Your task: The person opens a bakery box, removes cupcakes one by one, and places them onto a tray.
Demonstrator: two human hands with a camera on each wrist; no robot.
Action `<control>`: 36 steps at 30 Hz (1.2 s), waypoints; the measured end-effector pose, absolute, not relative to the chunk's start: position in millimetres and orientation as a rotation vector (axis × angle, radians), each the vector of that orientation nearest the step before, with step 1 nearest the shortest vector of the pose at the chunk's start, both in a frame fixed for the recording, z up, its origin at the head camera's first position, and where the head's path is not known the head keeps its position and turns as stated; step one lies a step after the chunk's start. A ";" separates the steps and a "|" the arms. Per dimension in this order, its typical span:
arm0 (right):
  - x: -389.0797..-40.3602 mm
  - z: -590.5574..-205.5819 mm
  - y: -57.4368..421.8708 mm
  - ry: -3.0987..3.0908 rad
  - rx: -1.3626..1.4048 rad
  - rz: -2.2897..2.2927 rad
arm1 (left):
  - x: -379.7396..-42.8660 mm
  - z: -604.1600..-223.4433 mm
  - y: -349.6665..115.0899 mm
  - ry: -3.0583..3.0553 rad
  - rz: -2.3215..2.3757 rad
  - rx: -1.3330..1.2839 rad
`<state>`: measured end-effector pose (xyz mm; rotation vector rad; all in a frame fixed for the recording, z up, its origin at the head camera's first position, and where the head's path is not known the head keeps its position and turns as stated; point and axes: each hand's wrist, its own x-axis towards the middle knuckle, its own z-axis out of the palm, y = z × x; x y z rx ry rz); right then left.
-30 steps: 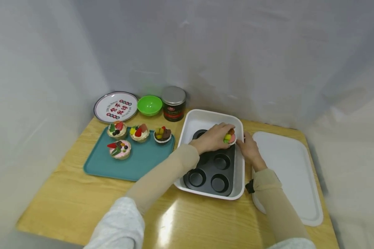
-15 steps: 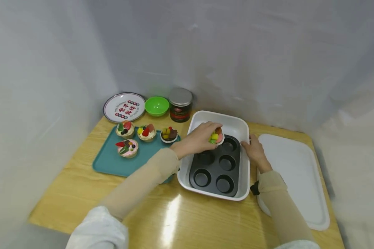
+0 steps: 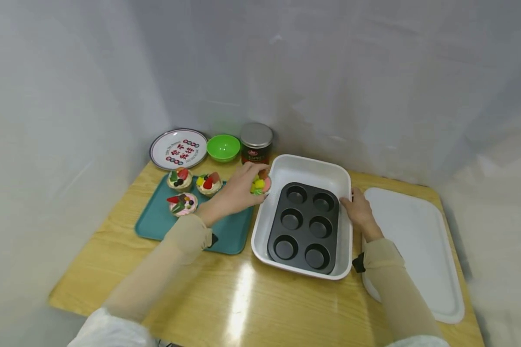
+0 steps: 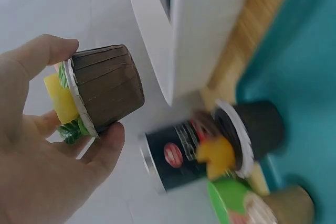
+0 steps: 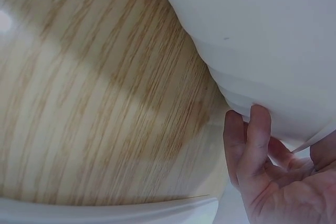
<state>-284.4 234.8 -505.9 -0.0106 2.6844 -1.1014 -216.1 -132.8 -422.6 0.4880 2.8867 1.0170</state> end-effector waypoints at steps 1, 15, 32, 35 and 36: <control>-284.7 -506.0 234.8 2.688 -0.010 -1.103 | -214.9 -423.4 -138.0 2.892 1.015 0.470; -282.8 -503.5 234.6 2.675 0.005 -1.115 | -192.6 -428.1 -196.6 2.864 0.812 0.348; -283.9 -508.5 236.0 2.675 0.006 -1.124 | -182.8 -460.2 -219.8 2.818 0.626 0.337; -284.2 -509.6 236.1 2.677 0.005 -1.126 | -182.5 -464.4 -221.8 2.812 0.617 0.333; -284.3 -509.8 236.0 2.677 0.004 -1.128 | -182.3 -465.4 -222.5 2.810 0.615 0.336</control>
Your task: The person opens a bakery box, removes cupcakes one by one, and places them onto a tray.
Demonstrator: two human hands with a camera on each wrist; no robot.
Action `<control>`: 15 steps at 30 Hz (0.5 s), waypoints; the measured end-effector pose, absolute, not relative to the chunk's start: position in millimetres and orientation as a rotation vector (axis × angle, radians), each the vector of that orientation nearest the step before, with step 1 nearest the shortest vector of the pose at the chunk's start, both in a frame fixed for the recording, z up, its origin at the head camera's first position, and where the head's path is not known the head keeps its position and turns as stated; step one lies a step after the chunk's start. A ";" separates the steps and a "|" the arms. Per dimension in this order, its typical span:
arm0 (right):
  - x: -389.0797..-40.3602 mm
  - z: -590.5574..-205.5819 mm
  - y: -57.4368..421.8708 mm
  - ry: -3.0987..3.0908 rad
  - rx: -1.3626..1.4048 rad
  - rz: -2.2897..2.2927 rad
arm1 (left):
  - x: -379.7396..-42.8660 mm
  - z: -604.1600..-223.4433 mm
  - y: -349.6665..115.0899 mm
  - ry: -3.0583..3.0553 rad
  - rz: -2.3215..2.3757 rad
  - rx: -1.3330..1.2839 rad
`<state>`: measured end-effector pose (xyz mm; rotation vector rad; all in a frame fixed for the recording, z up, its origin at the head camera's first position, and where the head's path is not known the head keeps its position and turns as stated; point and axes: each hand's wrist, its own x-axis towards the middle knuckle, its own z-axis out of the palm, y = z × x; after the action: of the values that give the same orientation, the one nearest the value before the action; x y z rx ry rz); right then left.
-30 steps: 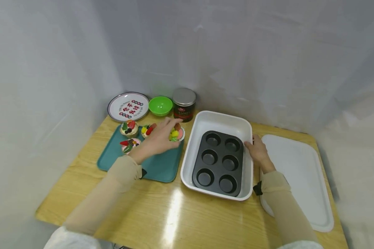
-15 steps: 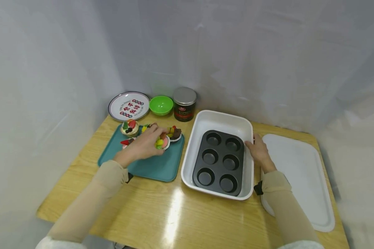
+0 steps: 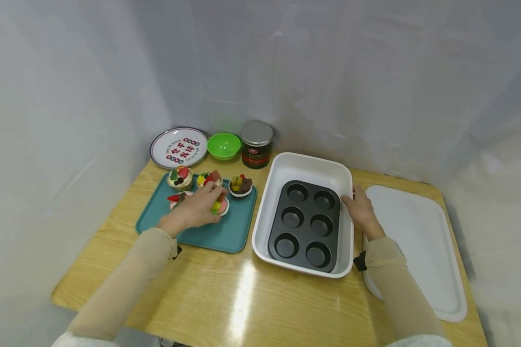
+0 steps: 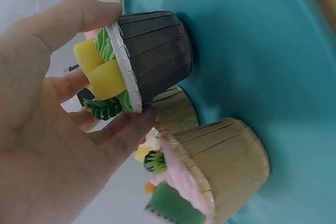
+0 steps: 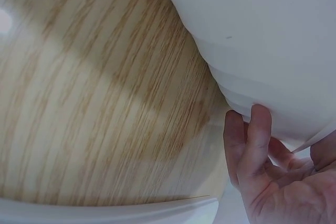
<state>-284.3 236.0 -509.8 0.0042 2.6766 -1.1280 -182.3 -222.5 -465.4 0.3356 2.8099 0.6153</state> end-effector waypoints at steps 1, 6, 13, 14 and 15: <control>-284.0 -510.2 236.2 2.675 0.005 -1.130 | -182.0 -466.1 -223.0 2.806 0.619 0.339; -283.1 -509.9 237.2 2.670 0.006 -1.138 | -182.3 -469.5 -224.6 2.793 0.624 0.347; -282.3 -509.5 237.6 2.678 -0.008 -1.147 | -182.2 -470.7 -226.0 2.774 0.641 0.333; -282.4 -509.5 237.6 2.678 -0.009 -1.144 | -181.7 -470.2 -226.0 2.771 0.641 0.327; -282.4 -509.6 237.5 2.672 -0.007 -1.146 | -181.1 -469.7 -225.9 2.771 0.638 0.328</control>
<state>-282.4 237.5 -509.6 -0.0073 2.6718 -1.1459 -181.1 -225.9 -469.7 0.3278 2.7708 0.6379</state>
